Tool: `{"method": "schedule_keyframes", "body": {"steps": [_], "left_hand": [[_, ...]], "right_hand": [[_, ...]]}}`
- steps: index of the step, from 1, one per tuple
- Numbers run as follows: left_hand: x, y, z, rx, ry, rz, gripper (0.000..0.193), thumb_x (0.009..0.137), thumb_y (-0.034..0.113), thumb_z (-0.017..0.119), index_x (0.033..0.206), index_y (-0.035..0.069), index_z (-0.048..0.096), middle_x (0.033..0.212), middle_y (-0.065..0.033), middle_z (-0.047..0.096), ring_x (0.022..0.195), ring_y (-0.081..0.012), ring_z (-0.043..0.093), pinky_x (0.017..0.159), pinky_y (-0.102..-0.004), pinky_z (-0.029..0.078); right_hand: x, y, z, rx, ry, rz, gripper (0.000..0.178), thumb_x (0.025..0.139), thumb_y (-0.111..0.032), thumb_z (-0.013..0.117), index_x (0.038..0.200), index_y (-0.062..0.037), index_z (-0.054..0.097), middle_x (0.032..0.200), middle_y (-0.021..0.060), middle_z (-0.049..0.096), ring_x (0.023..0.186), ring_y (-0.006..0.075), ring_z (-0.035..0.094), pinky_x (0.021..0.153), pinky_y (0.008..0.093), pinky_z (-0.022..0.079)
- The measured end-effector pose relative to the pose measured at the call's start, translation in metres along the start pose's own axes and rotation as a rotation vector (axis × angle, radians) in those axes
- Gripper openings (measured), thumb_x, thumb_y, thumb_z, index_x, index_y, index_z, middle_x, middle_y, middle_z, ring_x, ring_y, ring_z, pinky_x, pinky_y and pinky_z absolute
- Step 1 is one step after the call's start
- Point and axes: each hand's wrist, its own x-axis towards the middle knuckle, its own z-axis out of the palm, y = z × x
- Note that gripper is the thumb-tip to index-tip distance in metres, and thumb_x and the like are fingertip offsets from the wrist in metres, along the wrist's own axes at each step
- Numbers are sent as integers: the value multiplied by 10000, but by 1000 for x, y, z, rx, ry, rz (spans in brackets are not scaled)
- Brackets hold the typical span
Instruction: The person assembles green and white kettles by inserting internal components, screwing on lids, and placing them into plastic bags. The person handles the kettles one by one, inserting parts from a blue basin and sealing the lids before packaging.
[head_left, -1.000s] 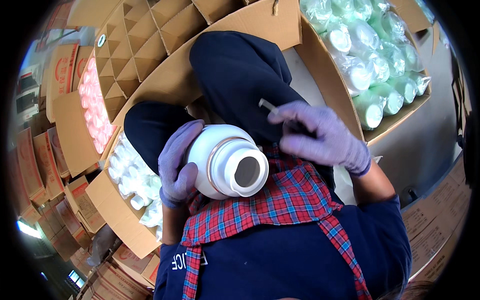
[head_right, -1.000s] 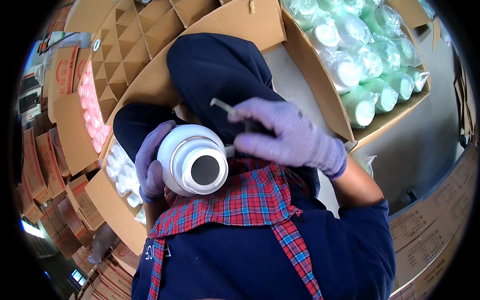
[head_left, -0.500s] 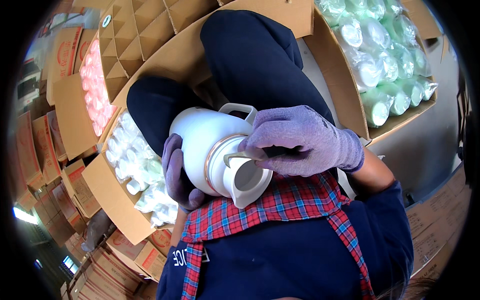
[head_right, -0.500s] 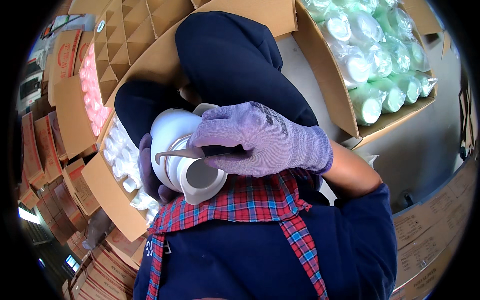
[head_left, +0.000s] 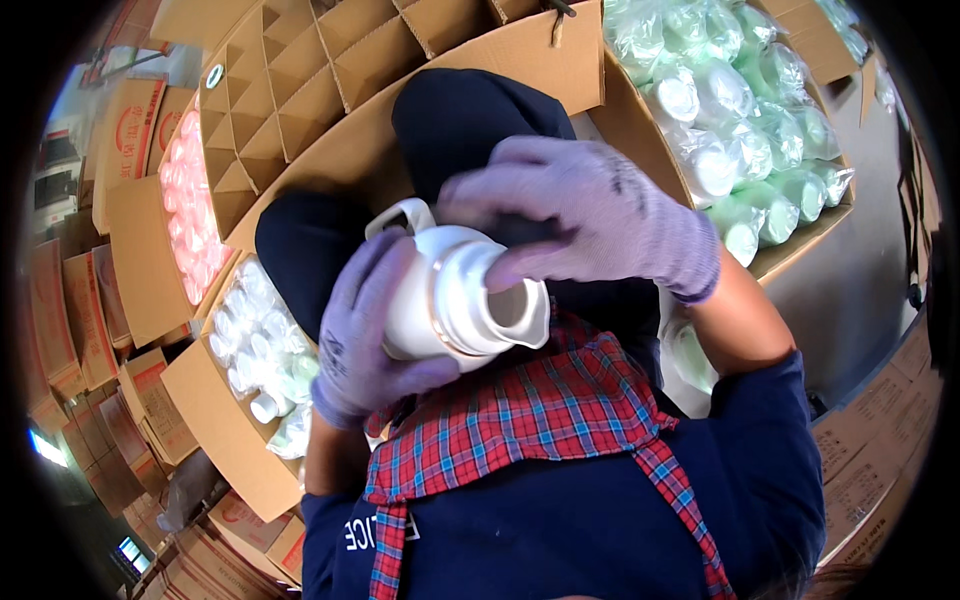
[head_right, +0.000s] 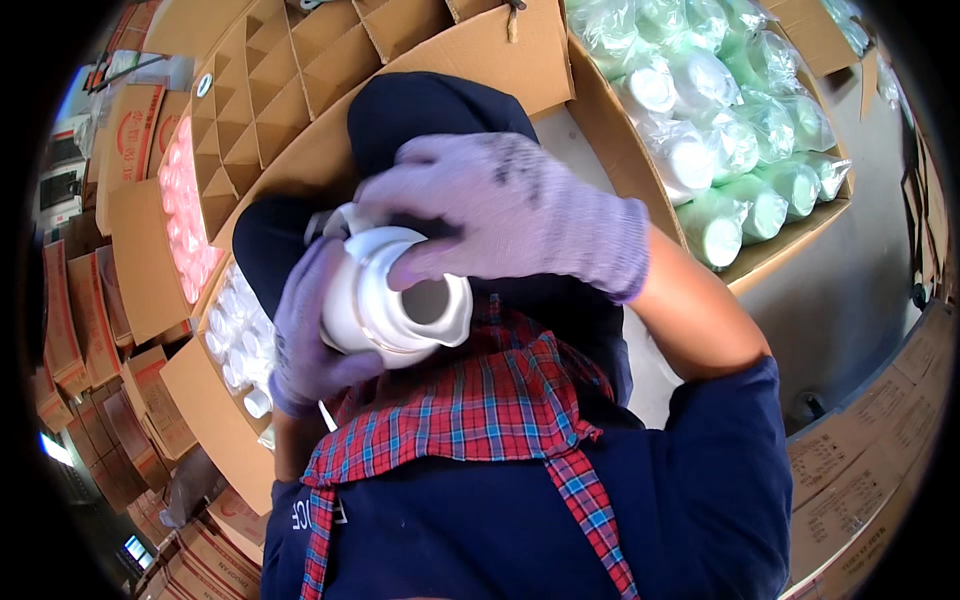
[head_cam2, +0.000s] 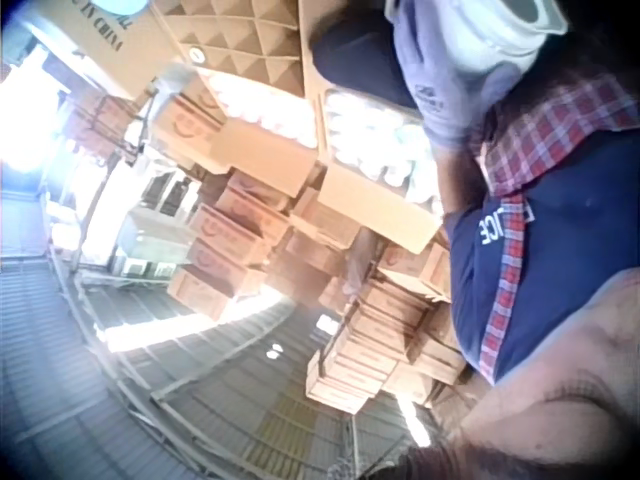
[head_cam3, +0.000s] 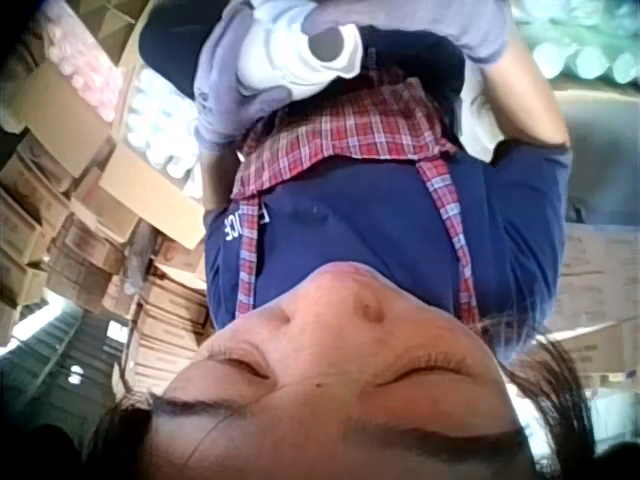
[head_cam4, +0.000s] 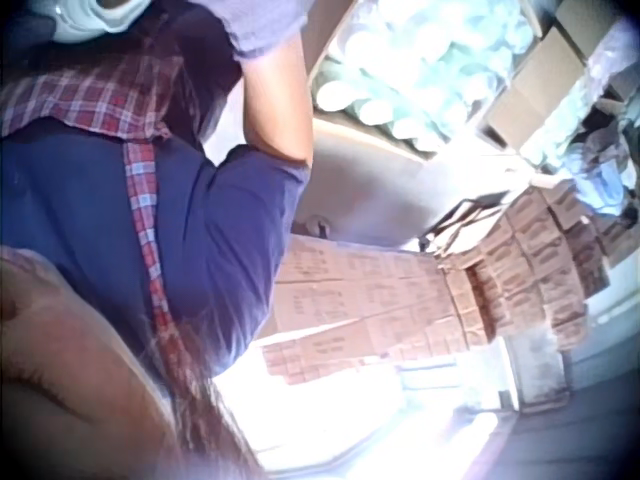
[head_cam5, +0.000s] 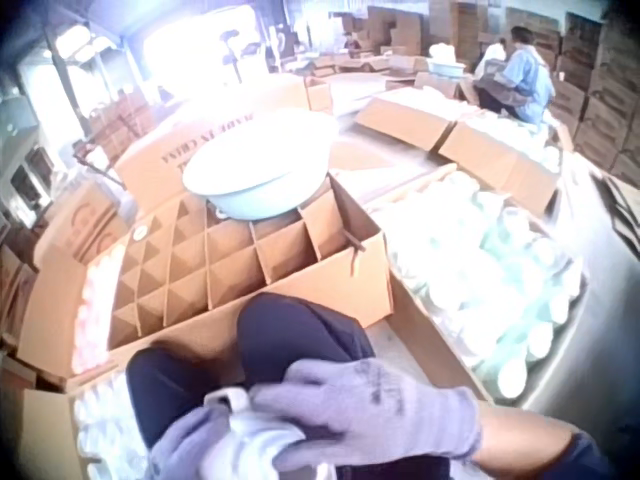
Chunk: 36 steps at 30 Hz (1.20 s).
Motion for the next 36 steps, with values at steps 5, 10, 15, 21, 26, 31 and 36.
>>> {"method": "schedule_keyframes", "body": {"steps": [5, 10, 15, 21, 26, 31, 36], "left_hand": [[-1, 3, 28, 37, 80, -70, 999, 740, 610, 772, 1415, -68, 481, 1401, -331, 505, 1310, -474, 512, 1100, -517, 405], [1, 1, 25, -98, 121, -172, 913, 754, 523, 779, 1409, -49, 503, 1384, -316, 532, 1300, -464, 523, 1097, -517, 417], [7, 6, 27, -218, 172, -267, 878, 771, 470, 754, 1432, -45, 494, 1410, -292, 524, 1313, -438, 522, 1110, -501, 410], [7, 8, 29, -146, 168, -264, 884, 764, 455, 762, 1439, -46, 486, 1415, -289, 520, 1306, -432, 528, 1111, -492, 408], [8, 17, 28, -55, 148, -274, 944, 736, 489, 807, 1432, -58, 480, 1402, -281, 530, 1296, -435, 529, 1103, -490, 414], [7, 20, 27, 105, 112, -199, 1049, 699, 592, 838, 1437, -55, 469, 1372, -257, 547, 1256, -416, 535, 1064, -489, 436], [10, 33, 28, 275, 96, -186, 1110, 655, 658, 843, 1440, -32, 470, 1340, -224, 556, 1171, -370, 544, 999, -473, 458]], "right_hand": [[-52, 11, -26, -214, 46, 261, 323, 969, -230, 625, 1253, -79, 651, 930, 148, 630, 836, 319, 669, 720, 406, 529], [-68, 2, -30, -249, -91, 190, 311, 905, -82, 600, 1210, -109, 648, 989, 123, 620, 811, 306, 675, 677, 395, 537], [-44, -21, -33, -512, -296, 193, 301, 894, -159, 588, 1184, -101, 645, 937, 79, 586, 808, 268, 677, 631, 384, 542], [-37, -29, -21, -842, -253, 65, 468, 795, -193, 645, 1256, -123, 666, 891, 16, 571, 644, 153, 568, 517, 311, 464], [-36, -42, -19, -973, -358, 92, 452, 804, -197, 644, 1242, -92, 671, 876, 22, 565, 654, 159, 568, 518, 315, 464], [-38, -48, -15, -941, -381, 142, 471, 803, -196, 653, 1256, -68, 655, 862, 38, 558, 661, 168, 577, 508, 322, 467], [-41, -56, -12, -886, -473, 250, 523, 791, -194, 671, 1288, -39, 628, 855, 62, 555, 670, 184, 596, 511, 327, 480]]}}
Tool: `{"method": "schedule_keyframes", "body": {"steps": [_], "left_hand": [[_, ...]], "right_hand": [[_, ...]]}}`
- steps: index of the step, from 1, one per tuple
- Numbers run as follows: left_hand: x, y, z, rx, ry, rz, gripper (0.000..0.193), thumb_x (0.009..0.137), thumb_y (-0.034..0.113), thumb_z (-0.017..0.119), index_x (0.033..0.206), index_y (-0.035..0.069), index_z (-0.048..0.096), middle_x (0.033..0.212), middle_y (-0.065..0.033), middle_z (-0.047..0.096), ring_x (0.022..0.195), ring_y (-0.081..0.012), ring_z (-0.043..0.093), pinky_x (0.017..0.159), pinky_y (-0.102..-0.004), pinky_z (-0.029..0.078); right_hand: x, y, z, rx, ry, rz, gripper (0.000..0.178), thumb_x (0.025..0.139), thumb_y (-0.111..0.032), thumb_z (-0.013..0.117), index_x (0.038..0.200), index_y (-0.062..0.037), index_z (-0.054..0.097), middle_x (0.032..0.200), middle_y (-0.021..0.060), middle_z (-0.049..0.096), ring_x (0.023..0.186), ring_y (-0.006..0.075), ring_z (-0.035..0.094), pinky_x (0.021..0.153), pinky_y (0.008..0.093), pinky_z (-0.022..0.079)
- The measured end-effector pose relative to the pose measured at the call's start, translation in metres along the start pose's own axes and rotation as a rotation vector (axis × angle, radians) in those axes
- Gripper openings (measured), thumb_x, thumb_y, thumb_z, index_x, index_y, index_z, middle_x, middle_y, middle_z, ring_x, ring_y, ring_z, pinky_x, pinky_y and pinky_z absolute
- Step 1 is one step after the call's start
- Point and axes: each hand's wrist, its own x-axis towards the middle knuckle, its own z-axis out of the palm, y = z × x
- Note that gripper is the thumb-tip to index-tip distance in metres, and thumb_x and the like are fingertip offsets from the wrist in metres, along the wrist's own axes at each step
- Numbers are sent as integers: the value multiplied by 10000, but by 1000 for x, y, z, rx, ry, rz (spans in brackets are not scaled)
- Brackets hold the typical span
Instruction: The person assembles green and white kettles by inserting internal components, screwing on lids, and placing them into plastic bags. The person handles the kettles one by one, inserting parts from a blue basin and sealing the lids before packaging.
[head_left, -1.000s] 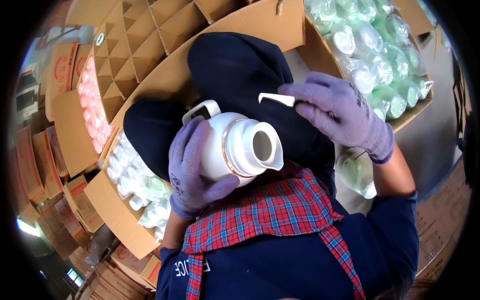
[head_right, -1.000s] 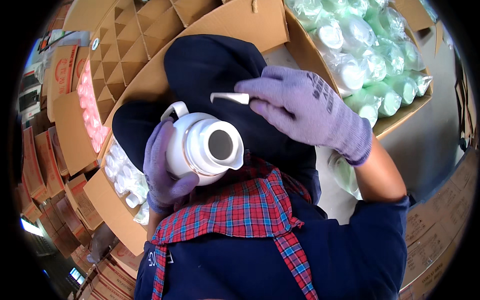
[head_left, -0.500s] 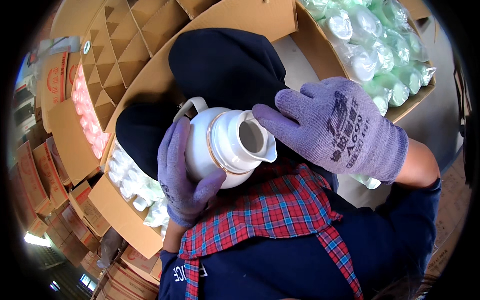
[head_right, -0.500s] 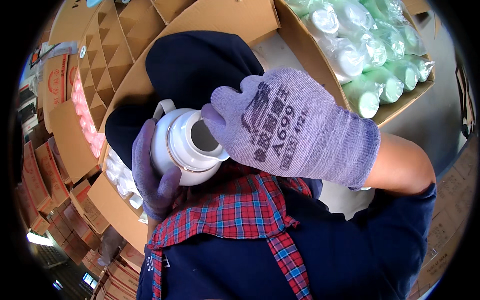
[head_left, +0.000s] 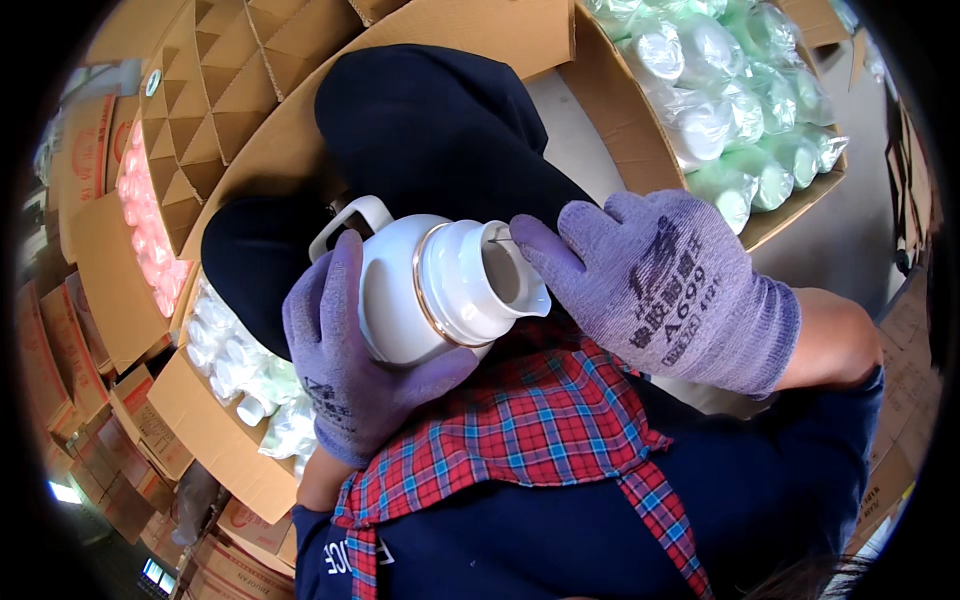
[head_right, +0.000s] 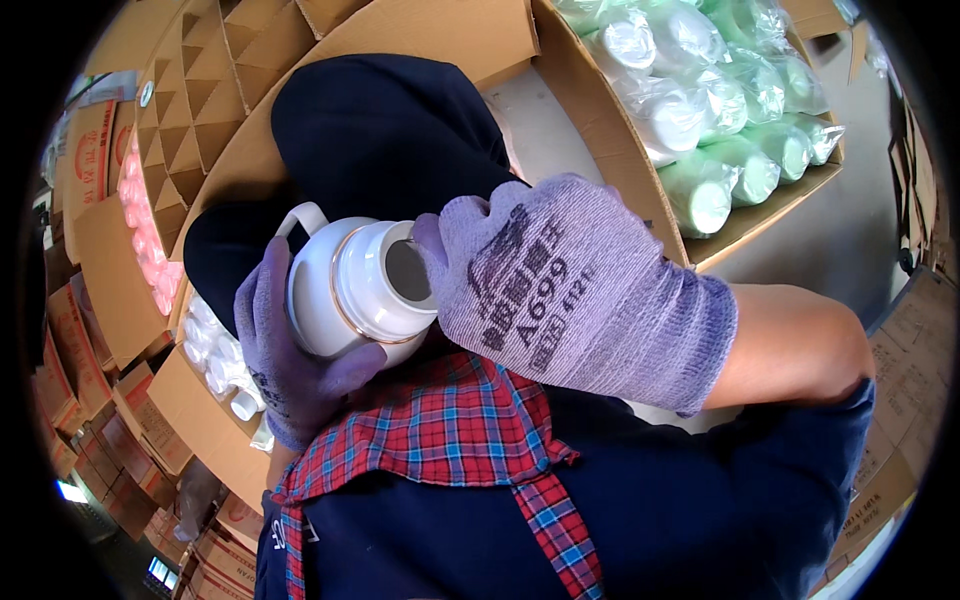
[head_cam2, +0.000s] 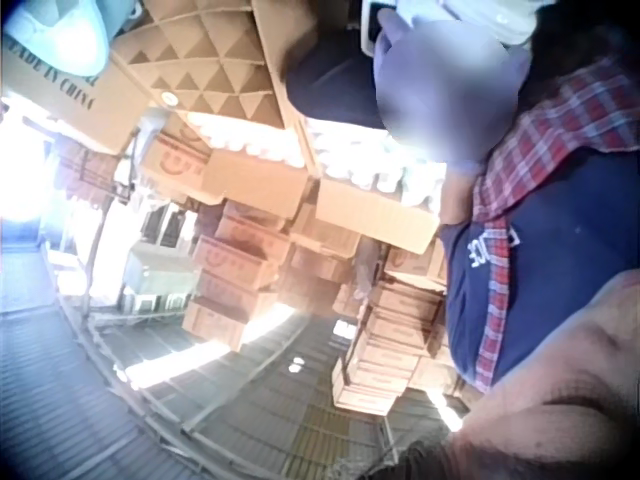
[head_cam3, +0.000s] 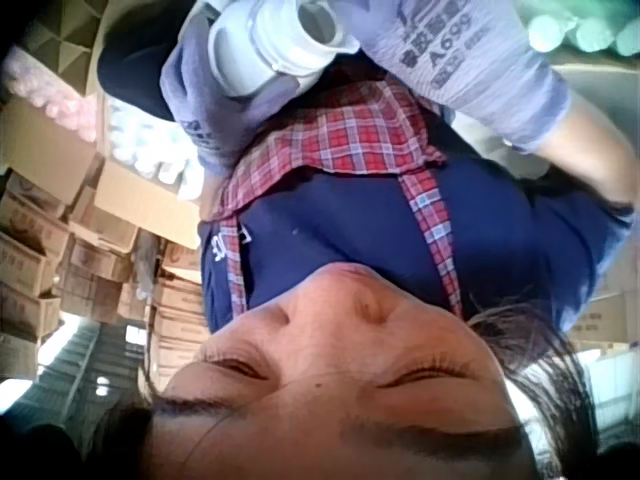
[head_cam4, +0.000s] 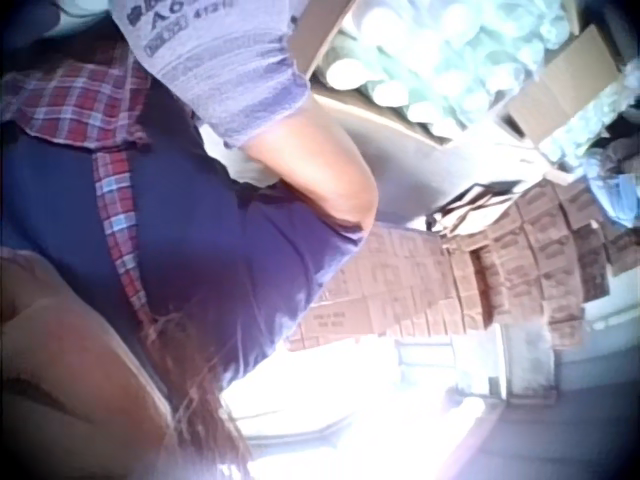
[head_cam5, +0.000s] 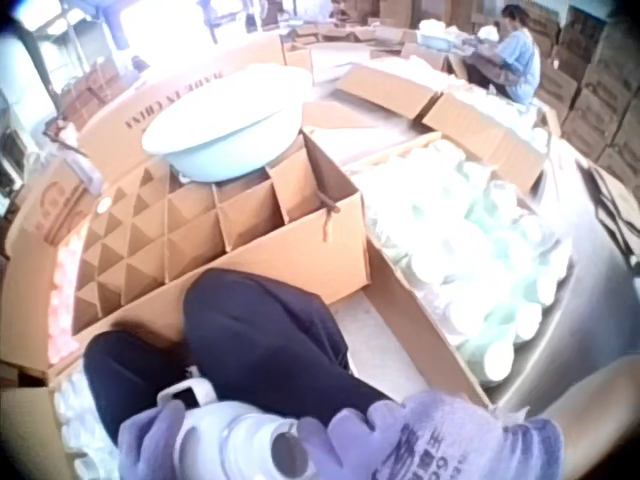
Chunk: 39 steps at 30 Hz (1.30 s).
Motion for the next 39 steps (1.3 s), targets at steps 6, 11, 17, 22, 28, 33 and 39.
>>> {"method": "schedule_keyframes", "body": {"steps": [6, 11, 17, 22, 28, 33, 39], "left_hand": [[0, 9, -3, 30, -22, -30, 1122, 562, 746, 837, 1372, 19, 564, 1201, -181, 564, 1119, -336, 541, 960, -471, 450], [-1, 18, -4, 76, -32, -27, 1137, 506, 806, 798, 1339, 57, 601, 1144, -147, 525, 1088, -315, 532, 946, -478, 438], [-4, 23, -9, 117, -91, -12, 1157, 487, 822, 777, 1336, 54, 604, 1140, -144, 519, 1088, -316, 518, 952, -485, 427], [0, 28, -11, 179, -125, 7, 1210, 423, 795, 825, 1343, 43, 600, 1164, -194, 542, 1079, -362, 553, 903, -508, 474], [-2, 30, -10, 177, -130, 22, 1117, 498, 827, 771, 1294, 59, 619, 1119, -140, 516, 1075, -321, 513, 942, -484, 425], [-1, 34, -9, 218, -155, 47, 1111, 507, 830, 765, 1292, 60, 612, 1091, -141, 521, 1022, -324, 523, 920, -491, 431], [-3, 36, -6, 260, -132, 100, 1107, 519, 855, 737, 1272, 54, 611, 1050, -138, 509, 978, -327, 526, 891, -498, 444]], "right_hand": [[-11, -8, 6, 68, 11, 44, 577, 776, -171, 679, 1325, -11, 603, 848, 68, 548, 668, 195, 609, 516, 328, 489], [-18, -16, 6, 97, -40, 99, 620, 772, -172, 684, 1355, 7, 575, 855, 78, 547, 676, 203, 616, 527, 341, 497], [-26, -22, 14, 187, -53, 122, 647, 803, -192, 675, 1395, 25, 527, 876, 98, 553, 681, 222, 626, 534, 361, 505], [-31, -27, 15, 207, -110, 159, 627, 856, -214, 638, 1423, 14, 498, 902, 109, 568, 696, 224, 635, 537, 362, 517], [-35, -34, 15, 194, -151, 185, 595, 889, -221, 610, 1423, 12, 490, 922, 124, 580, 714, 230, 647, 532, 372, 522], [-40, -38, 15, 242, -197, 197, 569, 911, -201, 590, 1421, 27, 482, 960, 154, 593, 750, 250, 664, 555, 381, 540], [-38, -32, 5, 400, -392, 160, 587, 906, -154, 591, 1432, 62, 446, 1038, 195, 609, 814, 285, 690, 647, 384, 578]]}}
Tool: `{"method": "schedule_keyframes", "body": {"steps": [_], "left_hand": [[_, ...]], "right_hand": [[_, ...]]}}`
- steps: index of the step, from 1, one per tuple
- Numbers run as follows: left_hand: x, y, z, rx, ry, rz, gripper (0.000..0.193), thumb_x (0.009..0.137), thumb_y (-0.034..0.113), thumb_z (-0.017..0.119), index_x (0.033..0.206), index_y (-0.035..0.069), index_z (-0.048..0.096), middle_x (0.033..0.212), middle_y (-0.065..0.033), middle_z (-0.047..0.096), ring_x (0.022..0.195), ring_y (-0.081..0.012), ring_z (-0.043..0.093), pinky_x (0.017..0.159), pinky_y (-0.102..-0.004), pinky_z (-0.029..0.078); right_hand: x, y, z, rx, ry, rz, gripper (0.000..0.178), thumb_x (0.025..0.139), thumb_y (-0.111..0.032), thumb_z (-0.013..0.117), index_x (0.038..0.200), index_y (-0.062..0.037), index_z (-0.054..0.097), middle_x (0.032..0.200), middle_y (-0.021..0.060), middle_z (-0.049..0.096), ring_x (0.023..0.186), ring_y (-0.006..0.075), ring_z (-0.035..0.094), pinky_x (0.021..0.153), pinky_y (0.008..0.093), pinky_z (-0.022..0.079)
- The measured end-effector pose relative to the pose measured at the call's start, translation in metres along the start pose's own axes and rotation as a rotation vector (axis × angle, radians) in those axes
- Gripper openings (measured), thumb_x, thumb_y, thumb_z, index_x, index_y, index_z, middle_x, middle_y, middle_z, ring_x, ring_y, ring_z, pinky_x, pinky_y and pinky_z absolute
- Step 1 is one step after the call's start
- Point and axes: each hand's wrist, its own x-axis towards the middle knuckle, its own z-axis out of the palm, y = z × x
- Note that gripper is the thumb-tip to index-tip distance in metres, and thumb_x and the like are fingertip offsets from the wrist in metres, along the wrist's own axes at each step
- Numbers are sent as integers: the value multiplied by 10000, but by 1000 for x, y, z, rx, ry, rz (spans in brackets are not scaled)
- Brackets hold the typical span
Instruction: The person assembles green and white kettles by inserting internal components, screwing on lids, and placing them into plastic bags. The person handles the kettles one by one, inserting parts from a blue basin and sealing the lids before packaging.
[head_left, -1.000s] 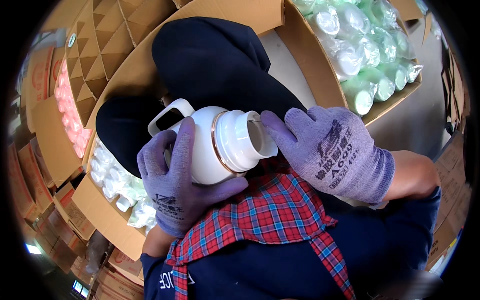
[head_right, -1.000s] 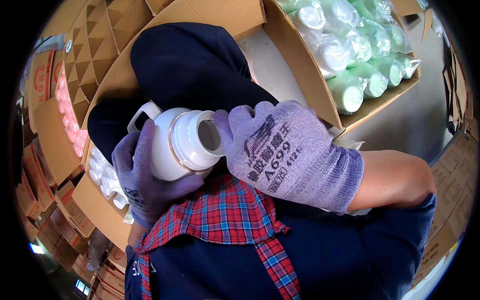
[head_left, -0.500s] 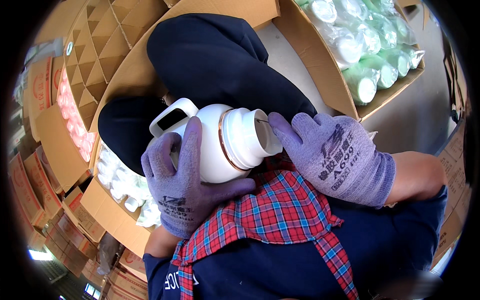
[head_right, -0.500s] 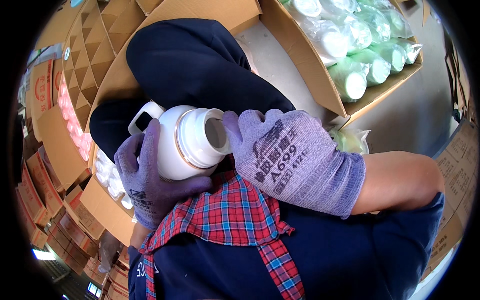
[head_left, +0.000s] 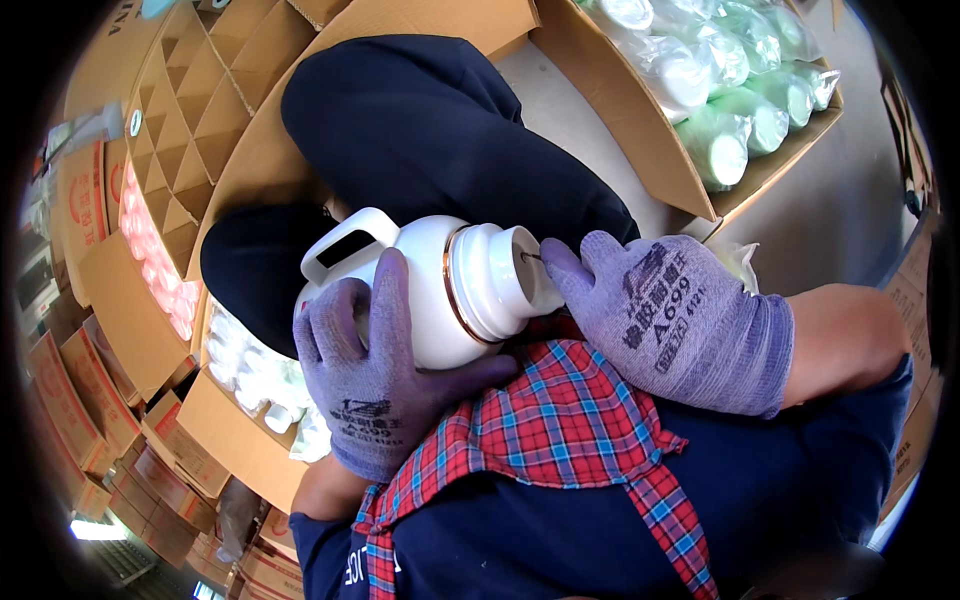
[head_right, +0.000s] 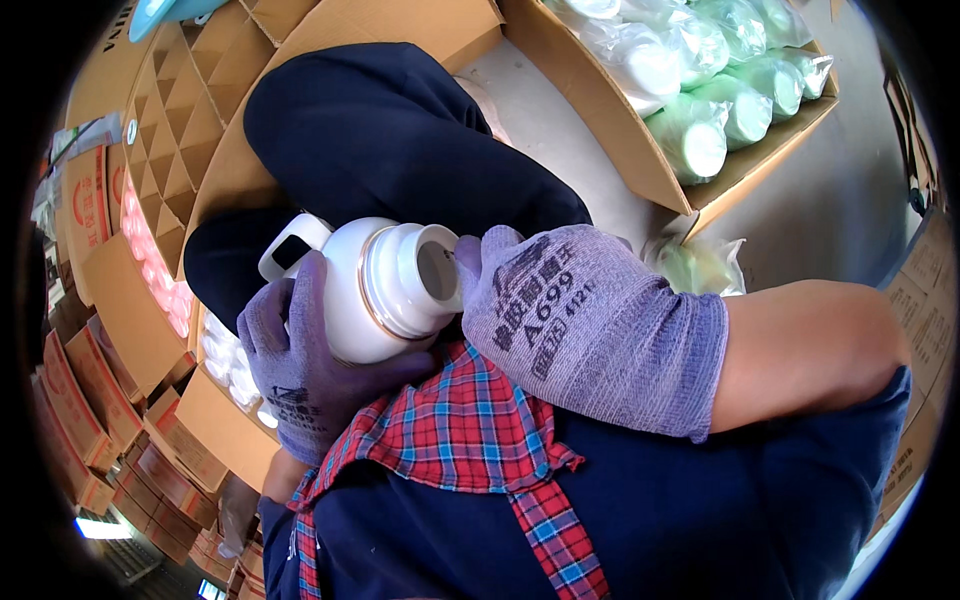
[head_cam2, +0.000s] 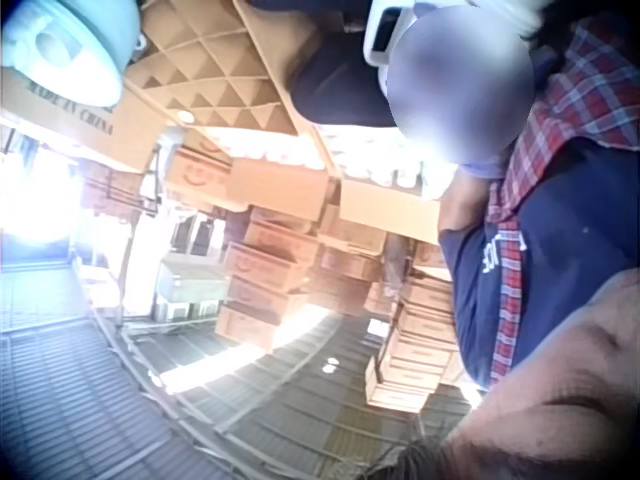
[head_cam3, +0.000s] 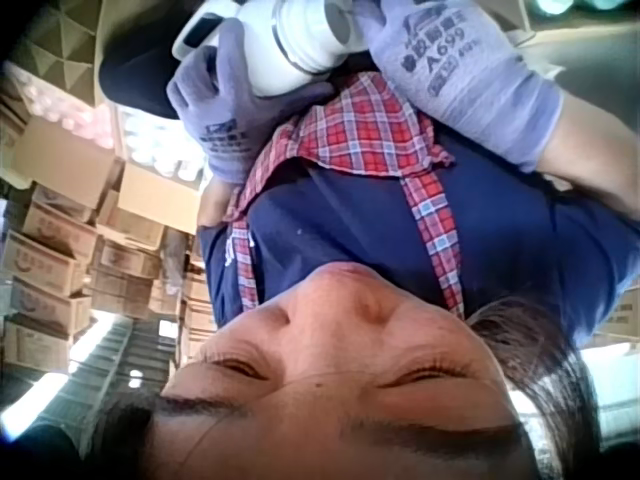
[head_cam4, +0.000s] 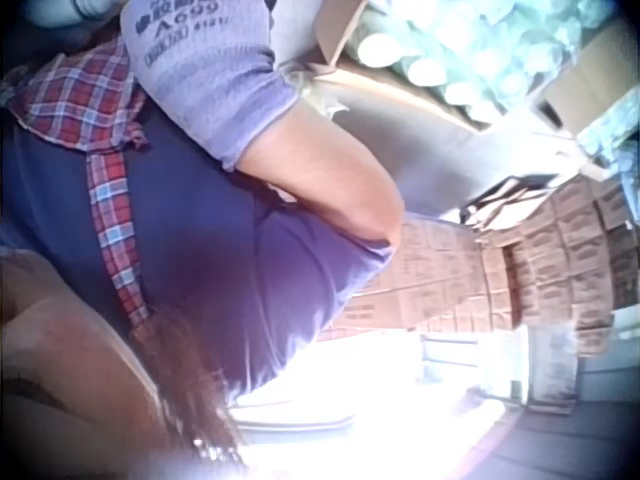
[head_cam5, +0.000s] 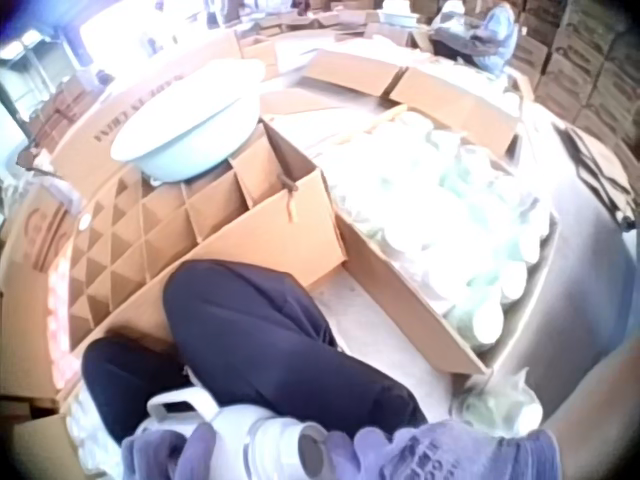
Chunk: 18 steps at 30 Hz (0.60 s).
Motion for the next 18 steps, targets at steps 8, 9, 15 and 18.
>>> {"method": "schedule_keyframes", "body": {"steps": [8, 9, 15, 18], "left_hand": [[-1, 8, -3, 44, 21, 32, 1061, 552, 863, 720, 1217, 42, 617, 1016, -130, 493, 914, -317, 524, 853, -510, 467], [0, 8, -3, 54, 32, 51, 1062, 553, 858, 727, 1215, 36, 616, 1011, -130, 492, 908, -315, 525, 854, -513, 468], [-1, 8, -2, 91, 68, 107, 1055, 561, 818, 773, 1202, -4, 608, 984, -130, 484, 883, -307, 531, 854, -545, 478], [-4, 6, -1, 92, 71, 118, 1062, 568, 803, 788, 1217, -13, 589, 989, -131, 480, 885, -306, 534, 841, -548, 485]], "right_hand": [[-2, 14, -11, 215, -156, -72, 532, 900, -131, 624, 1385, 52, 502, 1012, 210, 643, 827, 324, 690, 729, 392, 582], [-3, 16, -13, 236, -162, -89, 511, 906, -129, 619, 1373, 49, 514, 1001, 209, 647, 826, 327, 690, 734, 395, 582], [-5, 36, -3, 408, -128, -256, 395, 938, -116, 594, 1304, 33, 592, 938, 207, 671, 824, 340, 692, 758, 410, 580], [0, 42, 8, 510, -56, -322, 340, 971, -120, 563, 1271, 24, 632, 905, 188, 689, 791, 320, 696, 754, 401, 580]]}}
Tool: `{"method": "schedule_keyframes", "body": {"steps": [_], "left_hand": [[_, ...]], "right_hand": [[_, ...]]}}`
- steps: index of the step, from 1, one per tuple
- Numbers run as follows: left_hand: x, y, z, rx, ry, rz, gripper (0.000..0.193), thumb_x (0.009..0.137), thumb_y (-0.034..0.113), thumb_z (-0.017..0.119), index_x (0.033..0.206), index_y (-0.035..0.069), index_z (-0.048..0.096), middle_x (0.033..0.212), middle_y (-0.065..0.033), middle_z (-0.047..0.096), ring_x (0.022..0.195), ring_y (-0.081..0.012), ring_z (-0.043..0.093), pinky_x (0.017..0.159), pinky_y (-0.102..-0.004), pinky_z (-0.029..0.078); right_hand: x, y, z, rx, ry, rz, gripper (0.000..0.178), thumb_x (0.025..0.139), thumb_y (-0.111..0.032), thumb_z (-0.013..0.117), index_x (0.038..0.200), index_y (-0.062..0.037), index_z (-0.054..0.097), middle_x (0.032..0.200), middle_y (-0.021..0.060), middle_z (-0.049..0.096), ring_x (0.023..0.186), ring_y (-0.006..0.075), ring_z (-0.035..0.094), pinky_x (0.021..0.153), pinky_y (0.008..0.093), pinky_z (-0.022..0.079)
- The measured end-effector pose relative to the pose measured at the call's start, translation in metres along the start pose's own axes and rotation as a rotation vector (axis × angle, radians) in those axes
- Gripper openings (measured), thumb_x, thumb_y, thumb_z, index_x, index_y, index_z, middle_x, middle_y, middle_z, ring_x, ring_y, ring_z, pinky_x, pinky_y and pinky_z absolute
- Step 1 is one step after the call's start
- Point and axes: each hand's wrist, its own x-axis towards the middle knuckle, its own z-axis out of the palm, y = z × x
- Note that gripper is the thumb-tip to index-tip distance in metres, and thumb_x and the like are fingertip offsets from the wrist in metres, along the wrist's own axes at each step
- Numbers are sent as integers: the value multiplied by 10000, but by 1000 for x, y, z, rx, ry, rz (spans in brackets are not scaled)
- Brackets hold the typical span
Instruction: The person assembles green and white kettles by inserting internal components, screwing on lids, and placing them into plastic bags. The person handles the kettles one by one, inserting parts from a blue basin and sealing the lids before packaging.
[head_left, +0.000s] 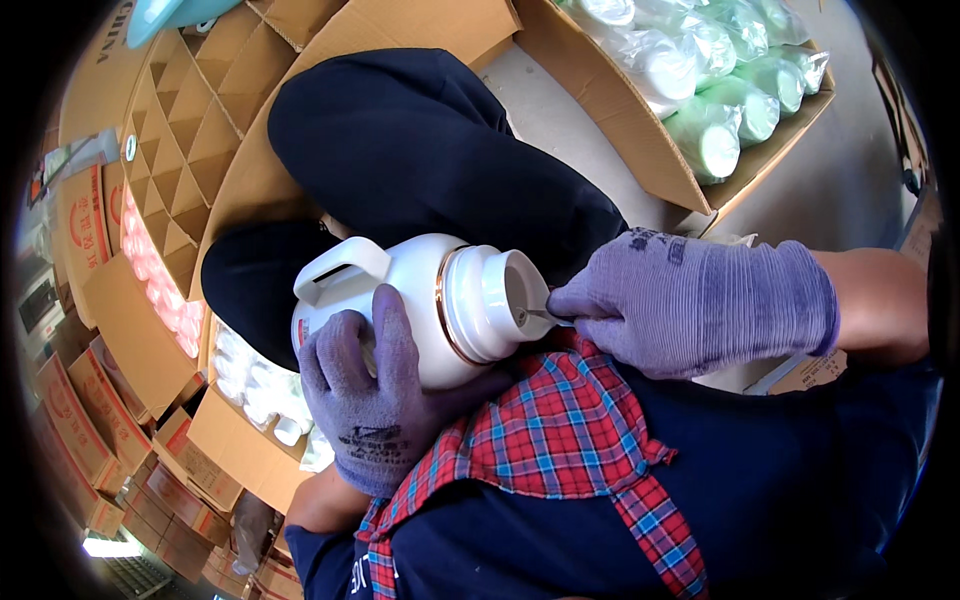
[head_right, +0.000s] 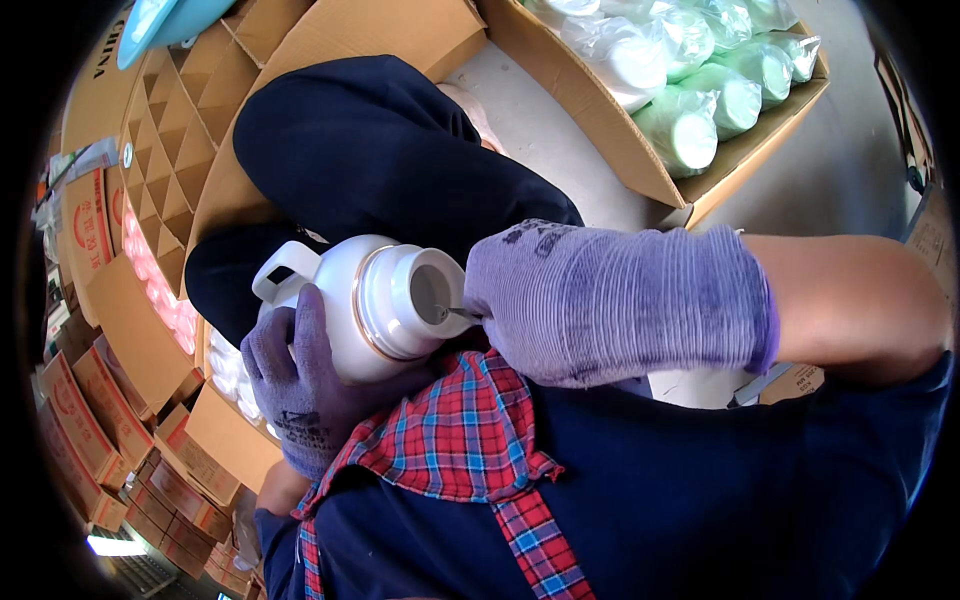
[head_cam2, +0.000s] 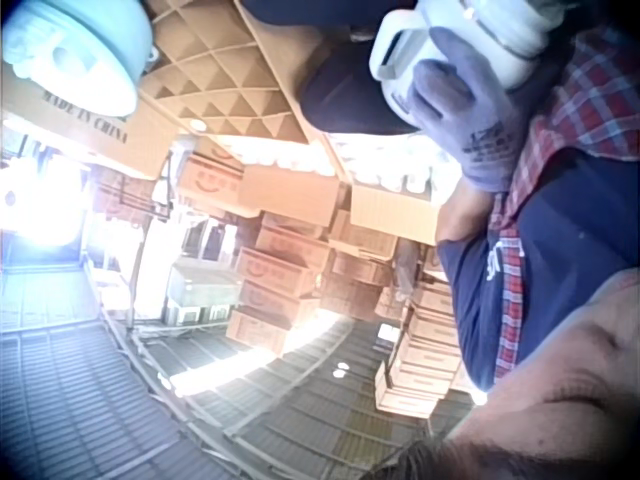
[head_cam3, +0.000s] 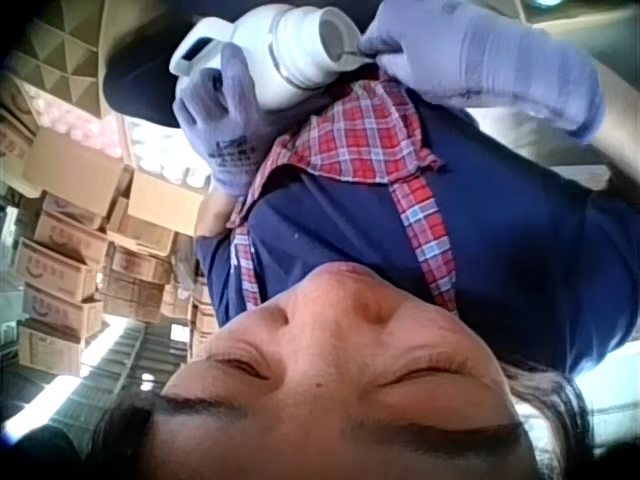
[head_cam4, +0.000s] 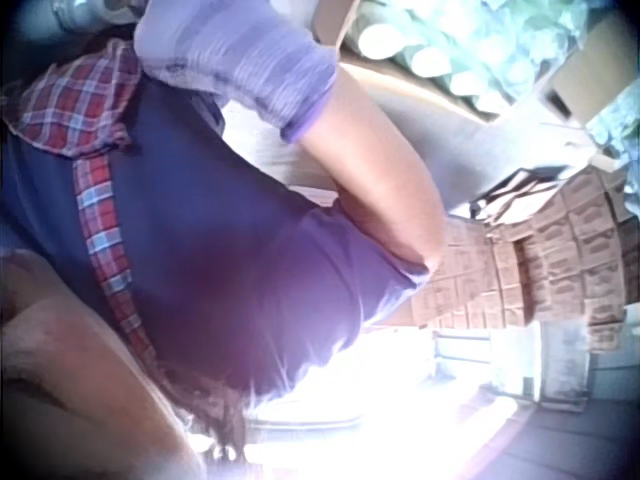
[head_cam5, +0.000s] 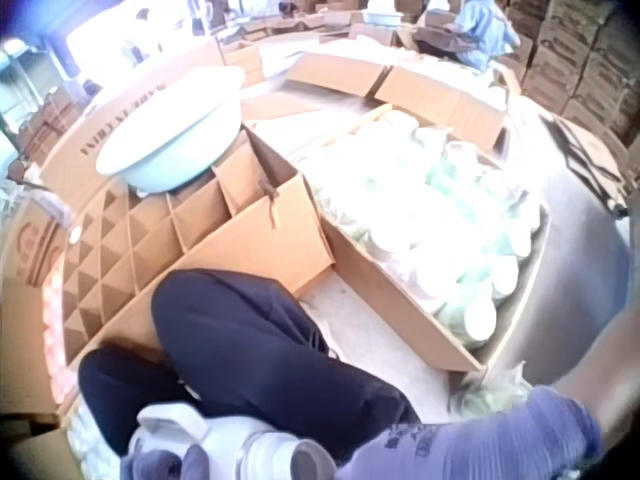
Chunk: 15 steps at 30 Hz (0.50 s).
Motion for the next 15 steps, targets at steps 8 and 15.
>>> {"method": "schedule_keyframes", "body": {"steps": [8, 15], "left_hand": [[-8, -6, 7, 5, 91, 13, 1084, 593, 815, 779, 1264, -7, 554, 1054, -145, 497, 914, -302, 557, 779, -494, 506], [-13, -31, -6, -151, -27, 81, 850, 731, 706, 754, 1231, 33, 618, 1081, -147, 517, 893, -301, 575, 756, -446, 506]], "right_hand": [[8, -22, -38, 890, -248, 572, 440, 1019, -194, 528, 1410, 5, 556, 863, 29, 678, 622, 64, 637, 605, 222, 548], [-23, 0, -33, 1021, 217, 600, 403, 980, -105, 564, 1365, 11, 592, 827, 59, 694, 540, 63, 606, 474, 215, 490]]}}
